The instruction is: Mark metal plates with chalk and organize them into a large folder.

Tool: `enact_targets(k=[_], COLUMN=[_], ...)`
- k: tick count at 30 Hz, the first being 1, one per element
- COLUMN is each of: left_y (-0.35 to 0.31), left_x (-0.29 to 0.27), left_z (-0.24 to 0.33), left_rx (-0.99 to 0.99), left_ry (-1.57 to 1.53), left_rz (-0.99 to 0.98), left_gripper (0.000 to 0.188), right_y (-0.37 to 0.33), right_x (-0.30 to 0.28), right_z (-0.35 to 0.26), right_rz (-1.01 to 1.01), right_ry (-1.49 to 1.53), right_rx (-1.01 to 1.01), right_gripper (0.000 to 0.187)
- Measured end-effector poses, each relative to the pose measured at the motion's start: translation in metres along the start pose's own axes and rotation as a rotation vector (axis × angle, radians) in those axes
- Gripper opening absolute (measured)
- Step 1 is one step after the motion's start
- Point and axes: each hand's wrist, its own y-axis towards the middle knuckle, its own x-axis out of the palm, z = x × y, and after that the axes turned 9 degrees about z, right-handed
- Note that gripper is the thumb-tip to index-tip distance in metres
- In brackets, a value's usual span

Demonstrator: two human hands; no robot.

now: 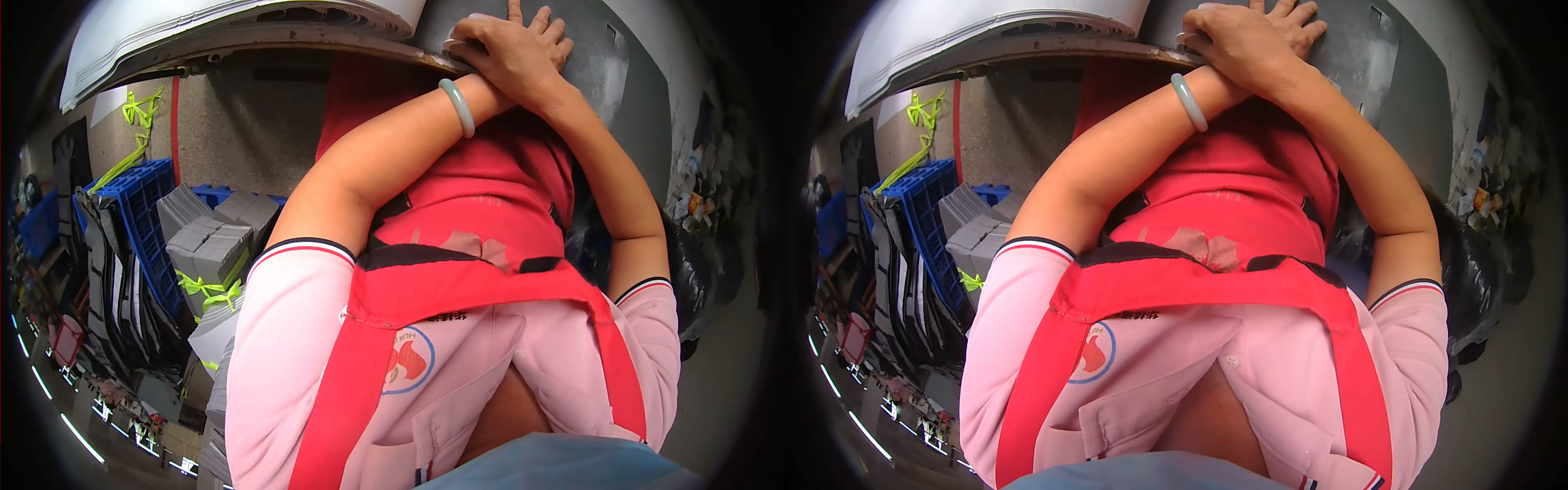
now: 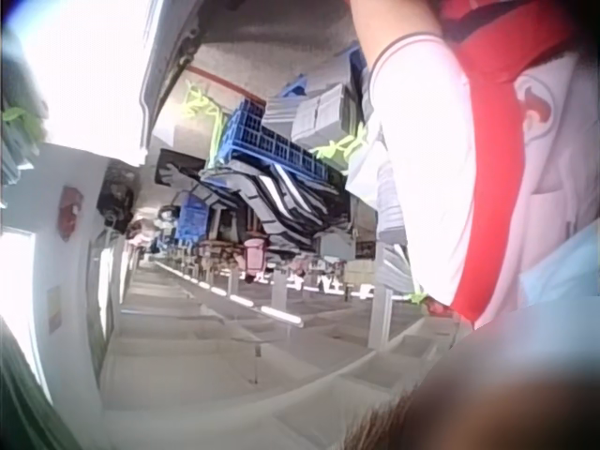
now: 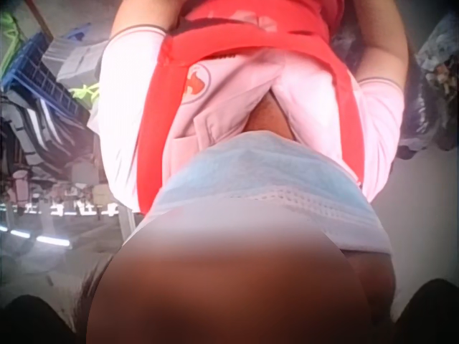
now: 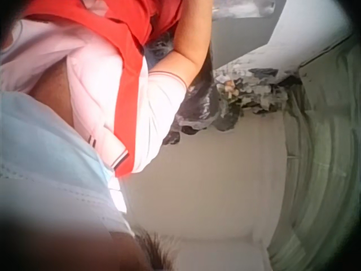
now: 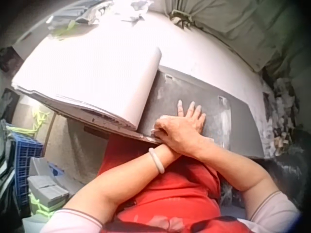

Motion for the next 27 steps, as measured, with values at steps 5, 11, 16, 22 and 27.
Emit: enact_targets(k=[5,11,16,22,27], left_y=[-0.002,-0.001,-0.004,-0.010,-0.009], left_x=[0.006,0.066,0.042,0.034,0.032], left_z=[-0.015,-0.028,-0.022,-0.024,-0.002], left_rx=[-0.135,-0.045,-0.098,-0.123,-0.112], left_ry=[0.162,0.282,0.102,0.089,0.745], left_rz=[-0.037,0.476,0.289,0.264,0.152], left_gripper=[0.052,0.042,0.034,0.032,0.031], right_y=[0.004,-0.027,-0.091,-0.105,-0.128], right_x=[-0.062,0.000,0.041,0.043,0.041], right_z=[-0.027,0.108,0.232,0.273,0.262], right_rz=[0.366,0.056,0.181,0.255,0.167], right_ry=[0.070,0.996,0.379,1.049,1.419], right_rx=[0.092,0.499,0.844,1.142,0.990], right_gripper=[0.025,0.018,0.033,0.034,0.034])
